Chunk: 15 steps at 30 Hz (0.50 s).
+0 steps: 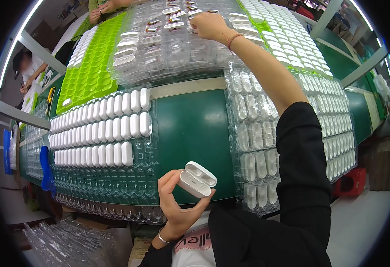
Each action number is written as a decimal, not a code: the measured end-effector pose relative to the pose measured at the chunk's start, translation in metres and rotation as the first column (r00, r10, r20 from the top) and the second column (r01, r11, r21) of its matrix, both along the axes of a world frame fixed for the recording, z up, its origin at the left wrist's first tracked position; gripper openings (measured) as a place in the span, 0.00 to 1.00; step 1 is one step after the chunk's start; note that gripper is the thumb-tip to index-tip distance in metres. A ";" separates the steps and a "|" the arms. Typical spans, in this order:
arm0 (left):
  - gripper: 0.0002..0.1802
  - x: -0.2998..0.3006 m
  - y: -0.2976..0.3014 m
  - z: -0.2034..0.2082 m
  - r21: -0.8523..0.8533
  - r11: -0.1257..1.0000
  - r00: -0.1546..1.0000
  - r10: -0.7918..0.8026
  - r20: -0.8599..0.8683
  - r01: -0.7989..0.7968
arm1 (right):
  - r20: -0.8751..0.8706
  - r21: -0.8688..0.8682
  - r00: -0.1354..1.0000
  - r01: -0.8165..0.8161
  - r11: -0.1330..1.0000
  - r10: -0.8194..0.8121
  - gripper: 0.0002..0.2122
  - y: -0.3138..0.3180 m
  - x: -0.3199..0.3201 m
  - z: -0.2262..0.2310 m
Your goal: The person assembles white wireless earbuds by hand. They open a white charging case, insert a small electronic component into the case, and then close it. This process is repeated multiple times with different units on a green workbench.
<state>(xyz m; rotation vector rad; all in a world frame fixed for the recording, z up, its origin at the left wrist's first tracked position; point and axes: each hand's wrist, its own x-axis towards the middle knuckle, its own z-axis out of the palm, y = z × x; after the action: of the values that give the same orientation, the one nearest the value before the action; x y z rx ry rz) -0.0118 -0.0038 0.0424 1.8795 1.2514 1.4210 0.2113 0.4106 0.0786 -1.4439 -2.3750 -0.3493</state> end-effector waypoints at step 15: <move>0.42 0.001 -0.005 -0.003 -0.053 0.999 0.997 -0.005 0.075 0.010 | -0.818 -0.482 0.572 -0.621 0.619 -0.062 0.14 -0.176 -0.004 0.048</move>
<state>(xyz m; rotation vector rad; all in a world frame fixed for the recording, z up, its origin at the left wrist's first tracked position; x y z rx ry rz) -0.0104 -0.0085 0.0389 1.7773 1.2330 1.4265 0.2071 0.2347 0.1270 -0.9901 -1.9222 1.2773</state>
